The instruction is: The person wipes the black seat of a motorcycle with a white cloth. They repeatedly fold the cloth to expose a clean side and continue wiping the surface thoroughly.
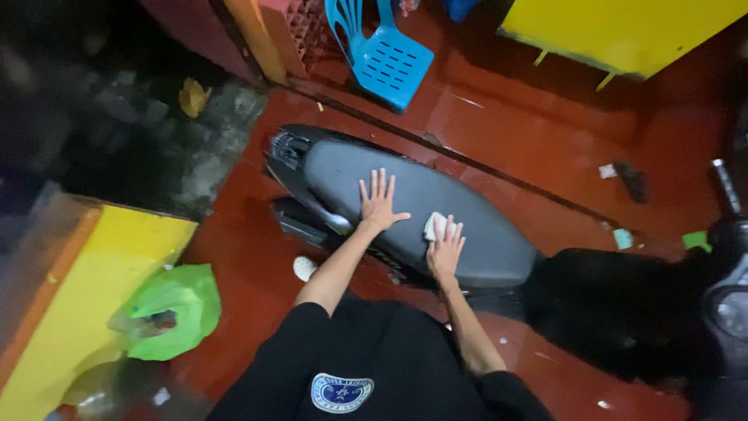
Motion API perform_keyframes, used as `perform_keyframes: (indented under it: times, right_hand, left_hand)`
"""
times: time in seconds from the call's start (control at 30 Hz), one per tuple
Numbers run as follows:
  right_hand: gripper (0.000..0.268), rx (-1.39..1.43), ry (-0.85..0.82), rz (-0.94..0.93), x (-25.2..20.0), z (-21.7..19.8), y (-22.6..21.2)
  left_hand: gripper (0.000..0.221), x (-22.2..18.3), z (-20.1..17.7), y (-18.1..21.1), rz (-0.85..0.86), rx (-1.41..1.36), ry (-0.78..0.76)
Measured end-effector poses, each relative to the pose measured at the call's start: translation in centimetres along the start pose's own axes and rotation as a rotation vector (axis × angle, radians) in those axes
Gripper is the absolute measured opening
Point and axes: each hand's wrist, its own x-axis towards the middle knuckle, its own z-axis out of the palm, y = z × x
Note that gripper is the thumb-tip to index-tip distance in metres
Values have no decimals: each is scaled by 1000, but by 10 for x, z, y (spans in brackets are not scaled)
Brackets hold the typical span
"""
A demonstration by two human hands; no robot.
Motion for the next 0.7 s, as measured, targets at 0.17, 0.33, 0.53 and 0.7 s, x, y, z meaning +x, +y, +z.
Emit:
perform_keyframes:
  times: [0.17, 0.33, 0.53, 0.7]
  right_hand:
    - [69, -66, 61, 70, 34, 14, -34]
    - [64, -111, 9, -266, 58, 1, -77]
    - [77, -78, -31, -481, 30, -21, -2]
    - [109, -243, -126, -446, -9, -22, 122]
  left_hand:
    - [97, -8, -2, -18, 129, -49, 52]
    - [83, -7, 5, -56, 242, 80, 191]
    - [75, -22, 7, -12, -133, -73, 364]
    - [73, -17, 25, 16, -396, -165, 417]
